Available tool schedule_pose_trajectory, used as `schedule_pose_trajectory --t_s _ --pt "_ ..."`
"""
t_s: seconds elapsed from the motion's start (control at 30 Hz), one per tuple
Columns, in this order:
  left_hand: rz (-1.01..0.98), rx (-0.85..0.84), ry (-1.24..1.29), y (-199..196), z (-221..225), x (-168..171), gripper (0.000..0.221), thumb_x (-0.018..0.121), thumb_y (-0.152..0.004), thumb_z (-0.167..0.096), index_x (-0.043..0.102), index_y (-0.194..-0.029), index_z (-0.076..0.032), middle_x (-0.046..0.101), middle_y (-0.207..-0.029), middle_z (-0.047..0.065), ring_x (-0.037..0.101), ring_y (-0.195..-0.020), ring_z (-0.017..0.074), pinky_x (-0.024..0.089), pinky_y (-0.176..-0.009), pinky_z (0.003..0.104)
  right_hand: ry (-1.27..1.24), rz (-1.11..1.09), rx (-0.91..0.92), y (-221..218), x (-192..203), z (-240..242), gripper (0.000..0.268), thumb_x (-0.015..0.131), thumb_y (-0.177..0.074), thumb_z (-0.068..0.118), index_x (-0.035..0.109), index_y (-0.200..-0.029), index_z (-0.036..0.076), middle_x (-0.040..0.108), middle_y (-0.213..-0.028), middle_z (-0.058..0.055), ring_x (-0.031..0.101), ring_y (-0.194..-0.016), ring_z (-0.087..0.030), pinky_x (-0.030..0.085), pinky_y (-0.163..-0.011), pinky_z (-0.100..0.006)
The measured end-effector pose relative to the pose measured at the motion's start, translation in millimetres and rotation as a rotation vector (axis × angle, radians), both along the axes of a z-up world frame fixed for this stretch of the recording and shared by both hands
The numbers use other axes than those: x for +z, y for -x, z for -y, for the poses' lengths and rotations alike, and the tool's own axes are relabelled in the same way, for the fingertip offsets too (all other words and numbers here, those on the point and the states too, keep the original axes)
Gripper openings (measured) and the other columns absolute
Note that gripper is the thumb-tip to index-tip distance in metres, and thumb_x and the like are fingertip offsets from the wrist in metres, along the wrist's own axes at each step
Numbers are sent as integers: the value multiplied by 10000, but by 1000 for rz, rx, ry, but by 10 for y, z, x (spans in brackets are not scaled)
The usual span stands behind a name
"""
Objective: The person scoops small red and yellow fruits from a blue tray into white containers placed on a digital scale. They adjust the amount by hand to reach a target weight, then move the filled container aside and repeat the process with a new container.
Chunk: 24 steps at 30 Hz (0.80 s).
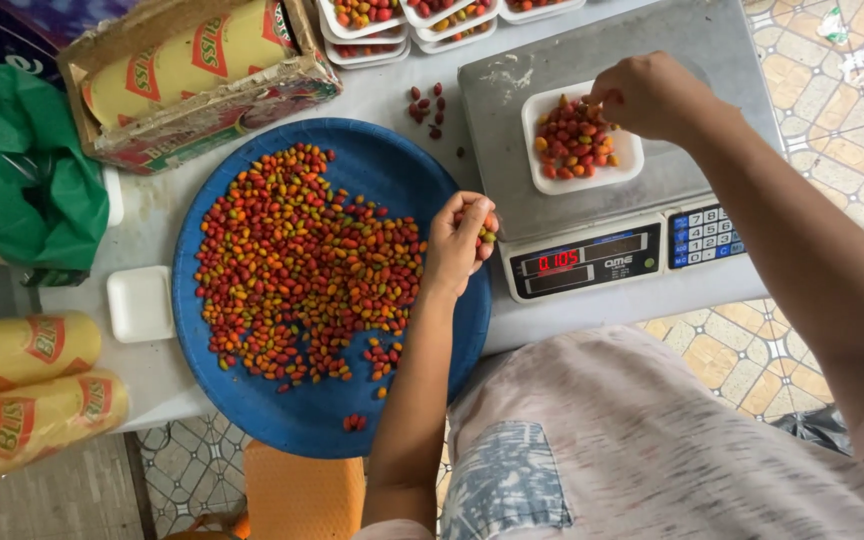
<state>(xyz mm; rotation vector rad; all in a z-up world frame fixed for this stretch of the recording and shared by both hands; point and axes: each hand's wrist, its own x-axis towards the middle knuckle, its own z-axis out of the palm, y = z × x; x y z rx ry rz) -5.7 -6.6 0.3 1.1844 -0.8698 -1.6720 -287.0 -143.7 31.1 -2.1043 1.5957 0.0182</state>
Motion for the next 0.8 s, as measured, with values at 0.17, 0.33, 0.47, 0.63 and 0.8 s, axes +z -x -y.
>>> schedule_pose_trajectory --t_s 0.17,0.33,0.47,0.63,0.8 --pt "-1 10 12 -30 -4 4 191 623 -1010 -295 618 -931 -121 639 -771 33 524 -456 50 224 -307 165 208 88 105 85 -391 28 246 573 -925 -1 807 -913 76 783 -830 -34 723 -732 -197 586 -673 -348" --pt "121 53 -4 -112 -20 -13 175 606 -1009 -256 616 -920 -105 632 -761 37 516 -447 73 243 -315 188 199 80 57 18 -251 -86 199 658 -953 39 795 -1095 64 737 -1003 -152 695 -803 -272 568 -671 -384" --pt "444 110 116 -327 -6 -206 199 598 -1006 -238 643 -931 -60 626 -708 50 540 -447 111 449 -413 227 175 32 64 9 -262 -125 152 678 -962 80 793 -1060 86 707 -969 -126 656 -793 -276 522 -644 -391" --pt "1108 -88 113 -681 -78 -585 194 607 -995 -296 641 -936 -114 708 -788 54 692 -740 294 499 -636 471 417 224 139 -94 -150 -243 98 688 -1015 26 784 -1021 6 724 -919 -174 681 -730 -269 547 -620 -378" --pt "1268 -129 39 -739 -240 -768 155 603 -978 -266 654 -1019 -127 648 -941 138 662 -840 379 501 -669 543 457 331 174 -308 39 -423 100 715 -1003 44 790 -1056 3 711 -947 -170 662 -786 -288 515 -644 -391"
